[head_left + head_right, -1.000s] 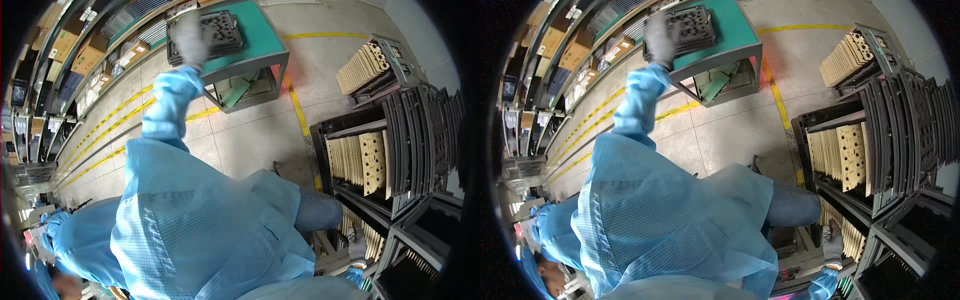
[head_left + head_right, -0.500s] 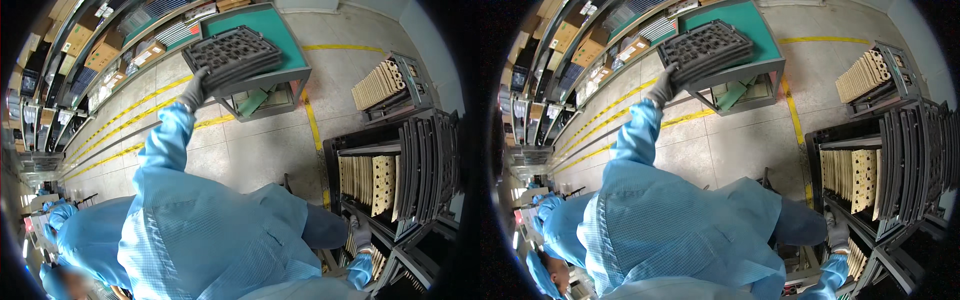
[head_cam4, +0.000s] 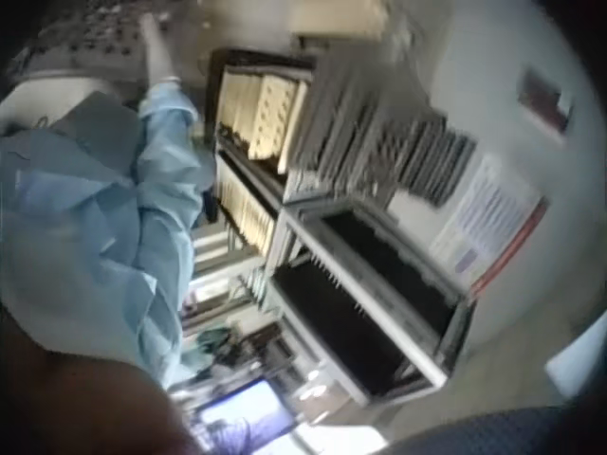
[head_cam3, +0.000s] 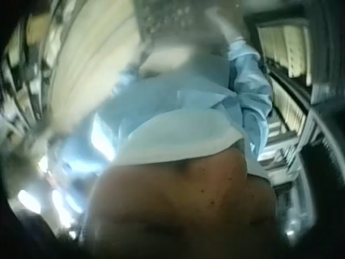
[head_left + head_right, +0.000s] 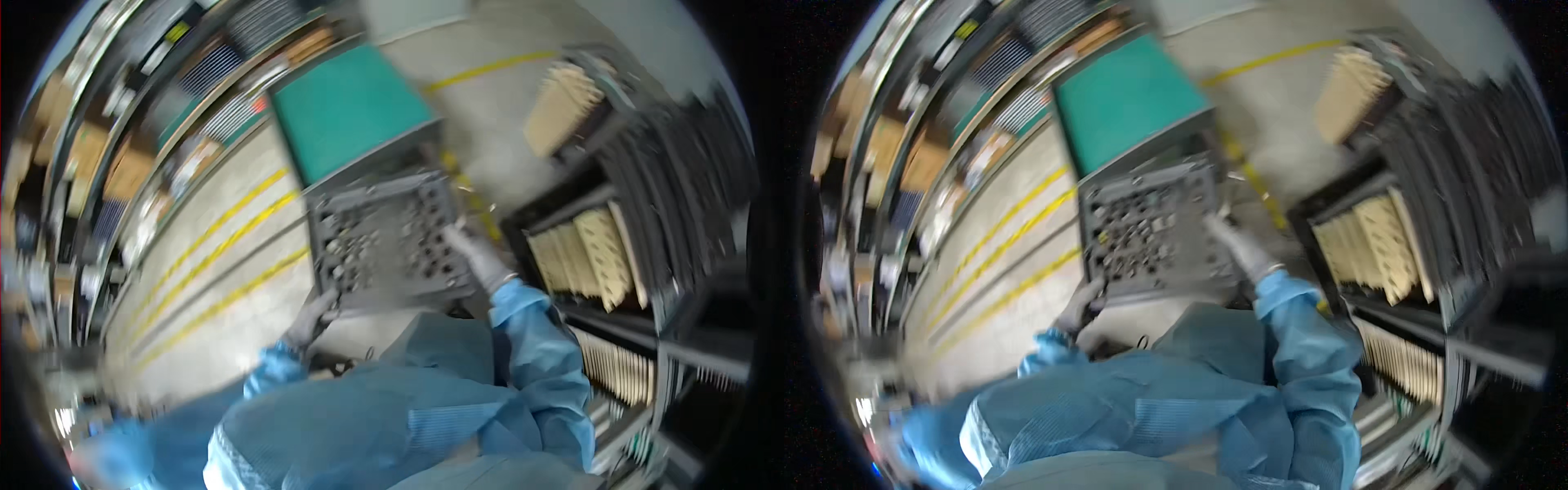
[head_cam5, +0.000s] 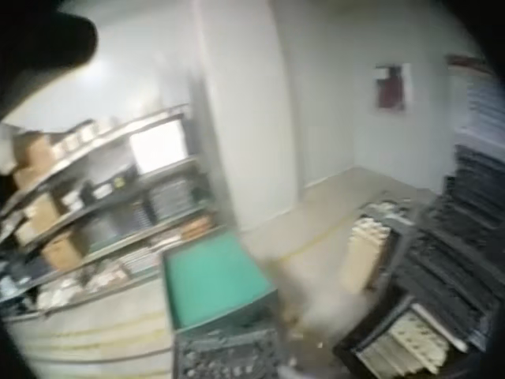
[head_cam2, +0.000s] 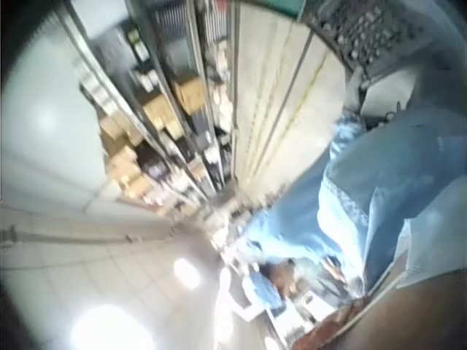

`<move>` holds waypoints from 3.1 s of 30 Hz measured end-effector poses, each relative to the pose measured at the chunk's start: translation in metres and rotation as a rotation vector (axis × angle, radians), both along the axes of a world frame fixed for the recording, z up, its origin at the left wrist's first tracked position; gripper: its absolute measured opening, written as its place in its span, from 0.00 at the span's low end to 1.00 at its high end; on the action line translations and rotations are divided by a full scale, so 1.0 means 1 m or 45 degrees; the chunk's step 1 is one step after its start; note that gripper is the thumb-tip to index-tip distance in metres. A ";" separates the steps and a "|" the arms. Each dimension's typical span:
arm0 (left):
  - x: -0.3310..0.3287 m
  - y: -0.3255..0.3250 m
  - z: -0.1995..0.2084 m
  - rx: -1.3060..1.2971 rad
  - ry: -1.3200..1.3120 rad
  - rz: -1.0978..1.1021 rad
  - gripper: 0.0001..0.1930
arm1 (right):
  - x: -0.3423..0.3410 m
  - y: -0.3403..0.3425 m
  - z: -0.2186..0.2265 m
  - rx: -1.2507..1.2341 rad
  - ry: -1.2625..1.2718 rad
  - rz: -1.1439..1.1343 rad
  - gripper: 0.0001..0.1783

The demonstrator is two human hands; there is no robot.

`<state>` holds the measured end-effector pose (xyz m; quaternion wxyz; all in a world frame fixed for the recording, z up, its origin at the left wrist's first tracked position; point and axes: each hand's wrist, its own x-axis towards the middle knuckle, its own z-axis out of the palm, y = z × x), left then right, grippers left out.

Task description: Placing printed circuit boards into a testing fixture, monitoring results on a computer, and sorting them into storage racks.

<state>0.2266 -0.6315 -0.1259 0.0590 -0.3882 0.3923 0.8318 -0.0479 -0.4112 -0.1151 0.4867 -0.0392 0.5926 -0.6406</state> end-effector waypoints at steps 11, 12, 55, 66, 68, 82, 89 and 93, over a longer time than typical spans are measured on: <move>-0.143 -0.055 0.047 -0.746 0.191 -0.549 0.25 | 0.009 0.083 0.153 0.524 1.012 -0.465 0.30; -0.176 -0.050 0.063 -0.727 0.183 -0.570 0.25 | 0.006 0.095 0.166 0.583 0.960 -0.635 0.30; -0.230 0.327 0.298 -1.010 1.438 -1.879 0.24 | 0.304 0.341 0.204 0.450 1.063 -2.149 0.30; -0.222 0.488 0.253 -0.539 1.403 -2.565 0.20 | 0.409 0.345 0.195 1.608 0.096 -2.143 0.44; -0.216 0.500 0.250 -0.554 1.626 -2.655 0.20 | 0.433 0.334 0.158 2.032 0.770 -1.649 0.38; -0.199 0.572 0.196 -0.265 1.257 -3.034 0.23 | 0.483 0.321 0.170 2.337 0.091 -1.553 0.31; -0.192 0.585 0.177 -0.357 1.216 -3.207 0.25 | 0.464 0.319 0.124 1.328 0.624 -2.422 0.33; -0.188 0.591 0.165 -0.330 1.175 -3.259 0.25 | 0.460 0.312 0.160 0.677 0.042 -2.602 0.32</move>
